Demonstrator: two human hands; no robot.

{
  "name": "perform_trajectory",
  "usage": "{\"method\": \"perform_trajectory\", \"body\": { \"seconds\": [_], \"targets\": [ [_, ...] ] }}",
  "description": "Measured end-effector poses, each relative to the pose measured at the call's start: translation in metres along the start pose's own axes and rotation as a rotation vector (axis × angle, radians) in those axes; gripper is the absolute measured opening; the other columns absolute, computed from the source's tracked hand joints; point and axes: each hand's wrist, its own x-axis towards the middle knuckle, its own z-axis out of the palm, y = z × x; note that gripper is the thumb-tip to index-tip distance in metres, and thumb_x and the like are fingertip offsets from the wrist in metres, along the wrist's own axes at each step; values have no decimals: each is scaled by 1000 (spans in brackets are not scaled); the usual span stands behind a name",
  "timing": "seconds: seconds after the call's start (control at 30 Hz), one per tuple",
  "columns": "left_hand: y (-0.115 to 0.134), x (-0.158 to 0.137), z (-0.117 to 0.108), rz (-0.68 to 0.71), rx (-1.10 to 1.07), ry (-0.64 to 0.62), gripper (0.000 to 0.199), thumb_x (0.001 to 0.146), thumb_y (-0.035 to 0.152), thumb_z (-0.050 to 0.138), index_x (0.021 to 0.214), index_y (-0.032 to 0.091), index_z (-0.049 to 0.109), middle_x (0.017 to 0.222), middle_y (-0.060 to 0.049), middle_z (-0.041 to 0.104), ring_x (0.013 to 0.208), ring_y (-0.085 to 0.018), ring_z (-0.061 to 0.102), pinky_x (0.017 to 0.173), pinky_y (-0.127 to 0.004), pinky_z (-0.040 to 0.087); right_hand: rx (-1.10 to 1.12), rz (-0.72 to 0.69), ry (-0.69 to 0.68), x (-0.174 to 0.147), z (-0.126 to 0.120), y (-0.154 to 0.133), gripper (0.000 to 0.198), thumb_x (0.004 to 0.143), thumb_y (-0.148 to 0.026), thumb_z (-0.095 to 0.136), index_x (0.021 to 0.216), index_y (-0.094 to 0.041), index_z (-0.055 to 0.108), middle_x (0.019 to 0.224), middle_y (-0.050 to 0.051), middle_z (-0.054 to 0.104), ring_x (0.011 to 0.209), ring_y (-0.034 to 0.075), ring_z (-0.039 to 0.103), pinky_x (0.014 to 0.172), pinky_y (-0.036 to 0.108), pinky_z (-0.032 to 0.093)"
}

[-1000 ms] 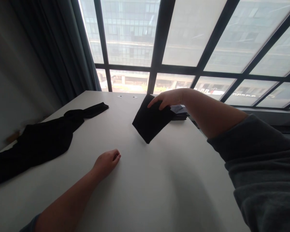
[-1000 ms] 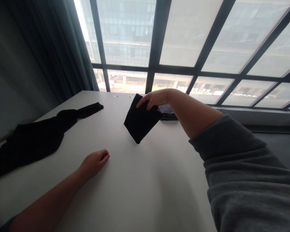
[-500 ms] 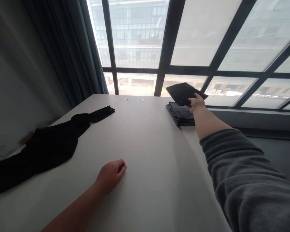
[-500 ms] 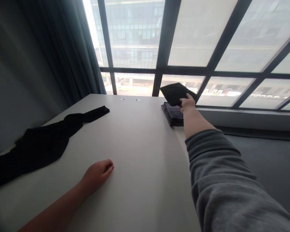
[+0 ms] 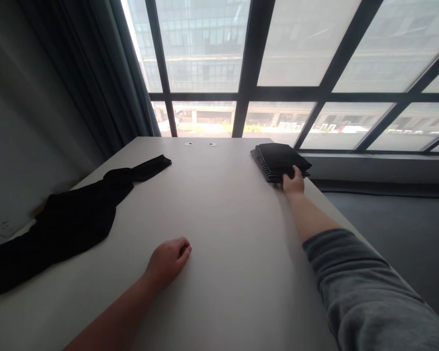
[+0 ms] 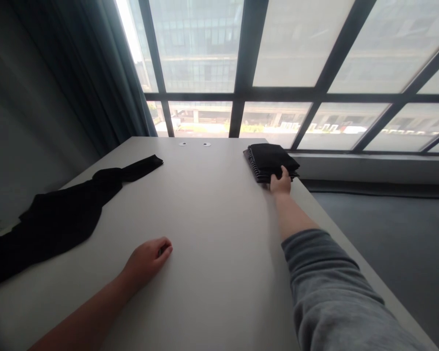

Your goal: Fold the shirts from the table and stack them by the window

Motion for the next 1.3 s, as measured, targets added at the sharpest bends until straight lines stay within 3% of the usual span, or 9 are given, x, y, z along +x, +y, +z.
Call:
{"method": "perform_trajectory", "body": {
  "seconds": [0.13, 0.27, 0.5, 0.6, 0.67, 0.83, 1.03, 1.17, 1.3],
  "targets": [
    [-5, 2, -1, 61, -47, 26, 23, 100, 34, 49, 94, 24, 68, 94, -5, 74, 90, -22, 66, 80, -33, 46, -119, -100, -70, -74, -12, 4, 68, 84, -34, 61, 149, -17, 52, 111, 9, 64, 96, 19, 61, 106, 43, 52],
    [-42, 16, -22, 74, 79, 183, 24, 99, 32, 51, 108, 23, 71, 116, -10, 72, 112, -27, 63, 103, -38, 47, -69, -152, -371, -141, -20, -17, 55, 83, -41, 58, 132, -18, 65, 106, 8, 67, 91, 18, 63, 93, 36, 55],
    [-190, 7, -99, -578, 292, 616, 58, 100, 42, 49, 155, 21, 47, 167, -18, 35, 153, -40, 30, 120, -58, 32, -38, -321, -702, -242, -47, -62, 41, 88, -50, 57, 112, -21, 74, 111, 9, 68, 97, 20, 65, 83, 32, 54],
    [-238, -6, -121, -750, 192, 534, 74, 100, 50, 48, 165, 19, 32, 163, -23, 39, 149, -45, 35, 117, -65, 32, -47, -385, -863, -281, -60, -76, 36, 93, -48, 57, 108, -21, 75, 104, 9, 68, 90, 20, 64, 79, 32, 53],
    [-253, -8, -126, -805, 145, 455, 73, 98, 50, 49, 163, 18, 37, 158, -24, 46, 143, -47, 43, 112, -66, 37, -53, -422, -942, -302, -68, -83, 34, 95, -47, 56, 107, -22, 75, 103, 10, 69, 87, 20, 64, 79, 34, 52],
    [-244, -3, -127, -808, 159, 455, 51, 97, 43, 49, 141, 19, 62, 144, -23, 59, 134, -47, 51, 105, -66, 39, -71, -465, -1005, -331, -81, -94, 33, 99, -46, 52, 110, -24, 74, 104, 10, 69, 87, 21, 65, 80, 35, 53],
    [-216, -3, -130, -737, 124, 313, 50, 98, 40, 50, 137, 12, 63, 132, -28, 66, 126, -46, 61, 101, -59, 46, -119, -551, -1004, -337, -81, -88, 33, 103, -40, 48, 111, -22, 74, 104, 10, 70, 89, 19, 66, 83, 32, 54],
    [-167, 4, -110, -554, 73, 197, 49, 96, 39, 53, 127, 4, 66, 124, -32, 69, 120, -46, 65, 100, -54, 49, -141, -759, -968, -339, -75, -83, 30, 103, -29, 48, 114, -20, 74, 108, 12, 70, 102, 20, 66, 92, 33, 55],
    [-91, -6, -72, -178, -88, 17, 48, 96, 47, 58, 134, 18, 69, 131, -15, 72, 120, -31, 68, 102, -35, 52, -158, -925, -933, -347, -73, -88, 28, 103, -24, 50, 119, -21, 73, 118, 13, 66, 114, 21, 62, 100, 38, 55]
  ]
}}
